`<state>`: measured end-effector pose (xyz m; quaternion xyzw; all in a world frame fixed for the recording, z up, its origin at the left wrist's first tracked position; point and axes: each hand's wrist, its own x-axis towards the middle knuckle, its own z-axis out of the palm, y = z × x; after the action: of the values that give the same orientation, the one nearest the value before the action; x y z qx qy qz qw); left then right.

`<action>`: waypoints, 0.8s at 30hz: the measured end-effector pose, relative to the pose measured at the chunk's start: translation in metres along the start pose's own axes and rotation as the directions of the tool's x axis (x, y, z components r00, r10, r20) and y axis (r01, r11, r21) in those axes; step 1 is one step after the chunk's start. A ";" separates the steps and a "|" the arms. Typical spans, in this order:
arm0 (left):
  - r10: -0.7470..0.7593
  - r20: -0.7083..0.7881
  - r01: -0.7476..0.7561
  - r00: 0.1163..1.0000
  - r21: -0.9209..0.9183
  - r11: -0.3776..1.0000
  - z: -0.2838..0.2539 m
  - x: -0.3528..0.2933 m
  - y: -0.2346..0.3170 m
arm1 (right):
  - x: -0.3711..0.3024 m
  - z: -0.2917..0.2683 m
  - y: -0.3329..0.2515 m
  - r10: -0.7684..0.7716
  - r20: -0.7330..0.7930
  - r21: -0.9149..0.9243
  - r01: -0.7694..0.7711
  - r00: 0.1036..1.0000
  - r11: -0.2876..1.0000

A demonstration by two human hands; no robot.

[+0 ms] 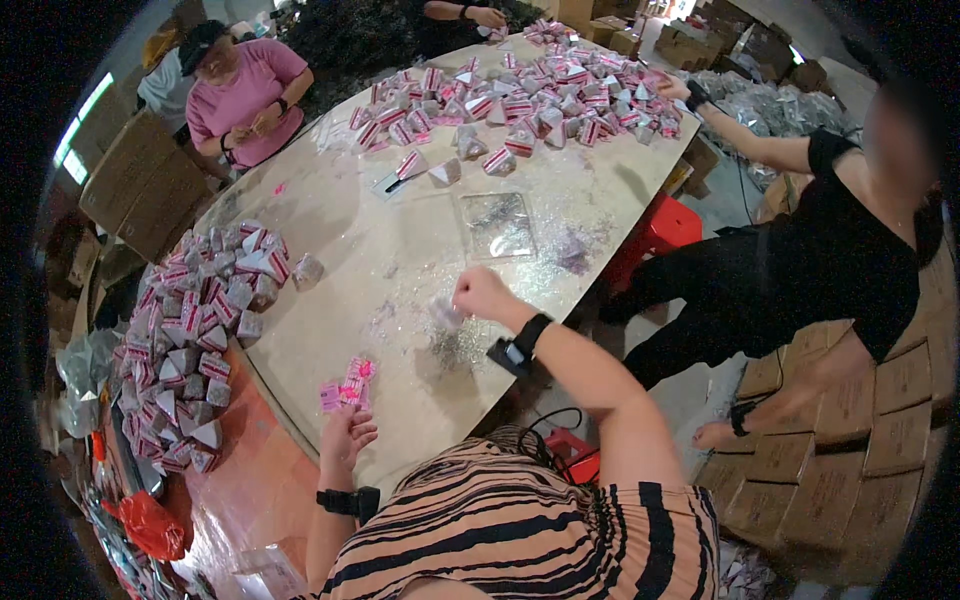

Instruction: The person places small pink labels onto triangular packages of white material on a table. They then pick up the labeled packages and place them into a larger pile of finished items. The task is performed by hand in a repetitive manner.

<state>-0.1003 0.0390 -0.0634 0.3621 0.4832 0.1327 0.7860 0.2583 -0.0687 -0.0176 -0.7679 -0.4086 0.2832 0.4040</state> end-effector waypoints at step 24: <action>0.606 0.106 -0.252 0.788 0.954 0.161 0.092 0.069 -0.010 | 0.088 -0.141 0.088 0.227 -0.014 0.113 -0.224 0.974 0.968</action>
<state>0.0116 0.0302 -0.0911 0.8453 0.4533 0.0996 0.2647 0.4461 -0.0780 -0.0294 -0.7894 -0.2970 0.3390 0.4168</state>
